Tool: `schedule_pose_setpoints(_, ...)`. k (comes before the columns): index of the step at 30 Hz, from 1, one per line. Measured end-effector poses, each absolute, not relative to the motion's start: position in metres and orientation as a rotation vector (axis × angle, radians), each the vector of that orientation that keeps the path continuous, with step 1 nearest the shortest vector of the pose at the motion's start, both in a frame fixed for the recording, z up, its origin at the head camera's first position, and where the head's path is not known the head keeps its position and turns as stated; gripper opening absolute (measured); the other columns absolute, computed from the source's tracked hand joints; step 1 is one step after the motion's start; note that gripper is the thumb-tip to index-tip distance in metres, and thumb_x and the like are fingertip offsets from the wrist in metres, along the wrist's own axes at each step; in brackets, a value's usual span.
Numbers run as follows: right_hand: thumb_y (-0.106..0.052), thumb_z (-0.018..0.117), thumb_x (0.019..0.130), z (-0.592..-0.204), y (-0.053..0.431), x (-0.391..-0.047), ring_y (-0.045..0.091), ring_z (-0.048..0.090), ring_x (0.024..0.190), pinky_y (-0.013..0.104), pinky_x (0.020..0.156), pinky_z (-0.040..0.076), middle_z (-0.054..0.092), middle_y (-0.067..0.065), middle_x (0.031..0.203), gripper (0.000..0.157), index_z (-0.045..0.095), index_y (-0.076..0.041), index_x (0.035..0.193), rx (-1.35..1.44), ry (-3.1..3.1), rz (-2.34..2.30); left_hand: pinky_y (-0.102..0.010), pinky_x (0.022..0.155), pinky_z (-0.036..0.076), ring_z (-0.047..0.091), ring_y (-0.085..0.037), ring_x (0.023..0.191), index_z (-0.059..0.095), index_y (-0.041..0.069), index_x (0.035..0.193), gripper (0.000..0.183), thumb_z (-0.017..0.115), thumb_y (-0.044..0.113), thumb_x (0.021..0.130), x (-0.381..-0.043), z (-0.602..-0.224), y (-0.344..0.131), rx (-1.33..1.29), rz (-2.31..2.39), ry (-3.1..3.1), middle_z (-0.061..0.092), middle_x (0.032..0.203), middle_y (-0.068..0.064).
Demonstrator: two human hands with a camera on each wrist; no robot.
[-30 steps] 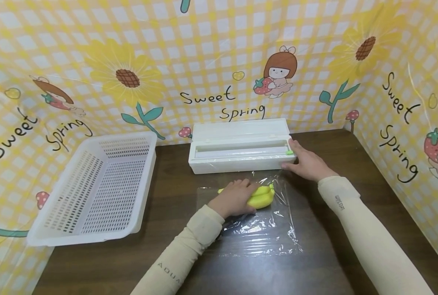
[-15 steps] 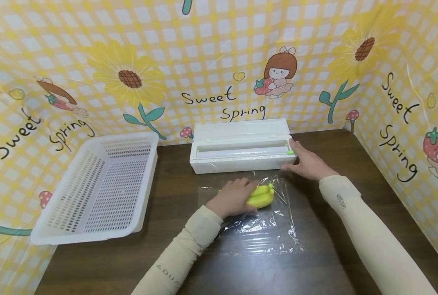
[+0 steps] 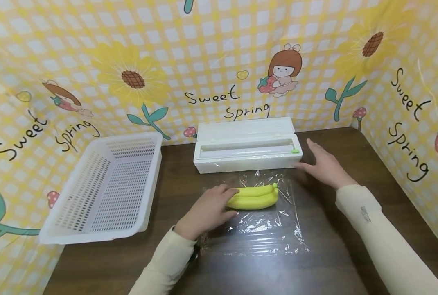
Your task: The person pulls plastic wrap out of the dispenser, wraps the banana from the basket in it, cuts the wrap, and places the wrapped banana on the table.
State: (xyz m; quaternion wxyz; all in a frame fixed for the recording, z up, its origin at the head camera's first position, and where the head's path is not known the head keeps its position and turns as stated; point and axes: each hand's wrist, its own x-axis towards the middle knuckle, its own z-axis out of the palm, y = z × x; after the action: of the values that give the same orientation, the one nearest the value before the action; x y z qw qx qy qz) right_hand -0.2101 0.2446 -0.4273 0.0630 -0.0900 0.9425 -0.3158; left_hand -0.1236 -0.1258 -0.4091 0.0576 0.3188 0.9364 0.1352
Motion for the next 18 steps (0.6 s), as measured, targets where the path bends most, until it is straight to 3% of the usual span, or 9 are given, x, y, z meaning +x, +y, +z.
schedule_pose_setpoints(2, -0.038, 0.068, 0.097, -0.420, 0.244, -0.189, 0.047, 0.041, 0.135, 0.062, 0.108, 0.032, 0.044, 0.029, 0.148, 0.073, 0.039, 0.002, 0.151, -0.298, 2.890, -0.900, -0.040, 0.084, 0.052, 0.061, -0.018, 0.095, 0.063, 0.011, 0.127, 0.042, 0.078, 0.027, 0.091, -0.109, -0.408, -0.138, 0.942, 0.420, 2.824, 0.064, 0.110, -0.002)
schedule_pose_setpoints(4, -0.029, 0.071, 0.096, -0.416, 0.241, -0.163, 0.038, 0.062, 0.107, 0.055, 0.091, 0.049, 0.066, 0.021, 0.118, 0.045, 0.061, 0.000, 0.129, -0.392, 2.912, -0.857, -0.036, 0.073, 0.053, 0.059, -0.012, 0.080, 0.066, 0.013, 0.111, 0.024, 0.077, 0.022, 0.091, -0.093, -0.408, -0.152, 0.924, 0.428, 2.802, 0.063, 0.094, 0.004)
schedule_pose_setpoints(7, -0.022, 0.076, 0.091, -0.420, 0.232, -0.120, 0.013, 0.060, 0.071, 0.036, 0.064, 0.053, 0.065, -0.004, 0.081, 0.015, 0.067, -0.011, 0.096, -0.635, 2.870, -0.823, -0.034, 0.064, 0.050, 0.054, -0.008, 0.070, 0.061, 0.017, 0.093, 0.019, 0.078, 0.023, 0.089, -0.068, -0.414, -0.170, 0.912, 0.426, 2.765, 0.056, 0.082, 0.010)
schedule_pose_setpoints(9, -0.021, 0.080, 0.087, -0.428, 0.224, -0.092, 0.004, 0.052, 0.066, 0.030, 0.057, 0.048, 0.057, -0.015, 0.076, 0.016, 0.064, -0.019, 0.089, -0.803, 2.825, -0.787, -0.033, 0.063, 0.049, 0.051, -0.007, 0.070, 0.059, 0.018, 0.089, 0.023, 0.081, 0.026, 0.085, -0.054, -0.419, -0.180, 0.917, 0.404, 2.747, 0.052, 0.081, 0.011)
schedule_pose_setpoints(11, -0.023, 0.083, 0.084, -0.436, 0.218, -0.068, 0.002, 0.048, 0.065, 0.029, 0.056, 0.046, 0.052, -0.017, 0.078, 0.022, 0.061, -0.022, 0.088, -0.909, 2.804, -0.712, -0.032, 0.062, 0.049, 0.050, -0.008, 0.070, 0.058, 0.018, 0.088, 0.028, 0.083, 0.028, 0.082, -0.045, -0.426, -0.185, 0.928, 0.375, 2.740, 0.049, 0.081, 0.011)
schedule_pose_setpoints(18, -0.023, 0.090, 0.073, -0.459, 0.208, -0.034, 0.009, 0.048, 0.065, 0.032, 0.054, 0.046, 0.047, -0.009, 0.082, 0.035, 0.063, -0.015, 0.095, -1.010, 2.902, -0.398, -0.033, 0.057, 0.048, 0.054, -0.014, 0.072, 0.056, 0.016, 0.088, 0.033, 0.086, 0.027, 0.077, -0.038, -0.449, -0.184, 0.955, 0.292, 2.818, 0.048, 0.084, 0.007)
